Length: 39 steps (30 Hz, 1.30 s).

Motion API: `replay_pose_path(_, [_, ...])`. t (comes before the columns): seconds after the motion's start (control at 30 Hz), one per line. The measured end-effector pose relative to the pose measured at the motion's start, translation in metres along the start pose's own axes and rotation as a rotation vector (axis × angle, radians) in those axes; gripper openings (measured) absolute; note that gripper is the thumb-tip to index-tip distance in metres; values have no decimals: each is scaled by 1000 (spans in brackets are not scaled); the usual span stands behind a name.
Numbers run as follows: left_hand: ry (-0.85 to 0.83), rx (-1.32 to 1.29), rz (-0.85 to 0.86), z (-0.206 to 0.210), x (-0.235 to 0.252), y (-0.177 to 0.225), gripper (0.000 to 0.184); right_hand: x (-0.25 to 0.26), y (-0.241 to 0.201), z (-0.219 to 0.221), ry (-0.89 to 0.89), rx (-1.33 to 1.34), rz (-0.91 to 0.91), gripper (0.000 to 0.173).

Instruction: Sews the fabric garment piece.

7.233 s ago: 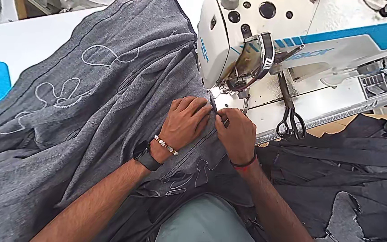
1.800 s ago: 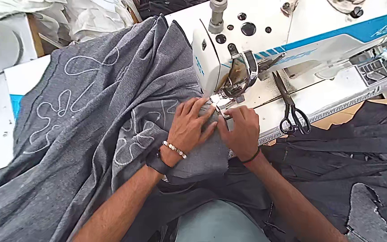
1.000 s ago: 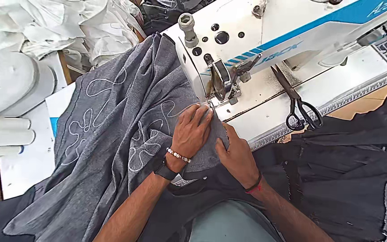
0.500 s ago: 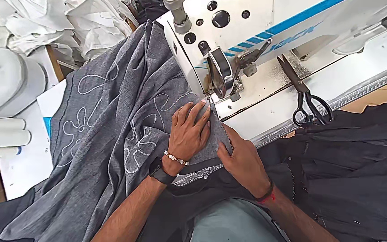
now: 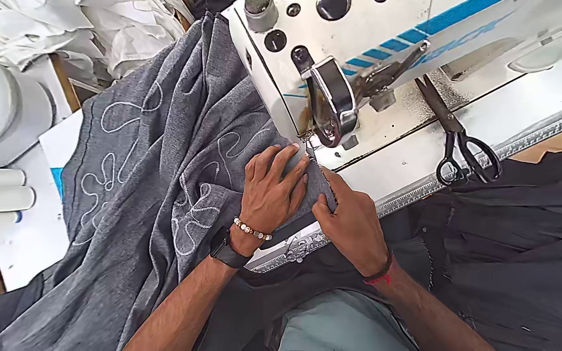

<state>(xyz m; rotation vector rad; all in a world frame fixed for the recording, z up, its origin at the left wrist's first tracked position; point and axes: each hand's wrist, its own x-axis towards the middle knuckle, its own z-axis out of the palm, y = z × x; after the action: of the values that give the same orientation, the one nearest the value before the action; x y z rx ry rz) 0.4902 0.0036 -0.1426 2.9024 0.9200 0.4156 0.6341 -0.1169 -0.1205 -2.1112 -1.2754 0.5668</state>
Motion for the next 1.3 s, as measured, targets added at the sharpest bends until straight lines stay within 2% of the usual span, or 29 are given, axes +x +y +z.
replay_pose_path(0.13, [-8, 5, 9, -1, 1, 0, 40, 5, 0, 0, 26, -18, 7, 48])
replay_pose_path(0.37, [6, 3, 44, -1, 6, -3, 36, 30, -2, 3, 74, -3, 48, 29])
replay_pose_path(0.5, [12, 7, 80, -3, 8, -6, 33, 46, -9, 8, 70, -53, 61, 25])
replay_pose_path(0.67, [-32, -68, 23, -3, 0, 0, 37, 56, -10, 9, 45, -82, 60, 40])
replay_pose_path(0.73, [-41, -73, 51, -4, 3, -13, 39, 60, -7, 4, -18, -69, 12, 51])
replay_pose_path(0.83, [-59, -81, 123, -9, 12, -36, 38, 78, 4, -15, -116, -64, -77, 51])
replay_pose_path(0.93, [-88, -89, 130, -13, 11, -42, 41, 80, -1, -41, -6, -394, 9, 48])
replay_pose_path(1.0, [-77, -90, 122, -12, 11, -42, 41, 74, 2, -50, 45, -523, 86, 55])
replay_pose_path(1.07, [-71, -87, 112, -8, 10, -43, 41, 62, 17, -47, 138, -471, 0, 51])
replay_pose_path(1.17, [-67, -73, 112, -7, 9, -40, 42, 47, 29, -27, 180, -263, -150, 45])
replay_pose_path(1.3, [-8, -49, 232, -12, 10, -30, 39, 40, 29, -4, 280, -250, -111, 44])
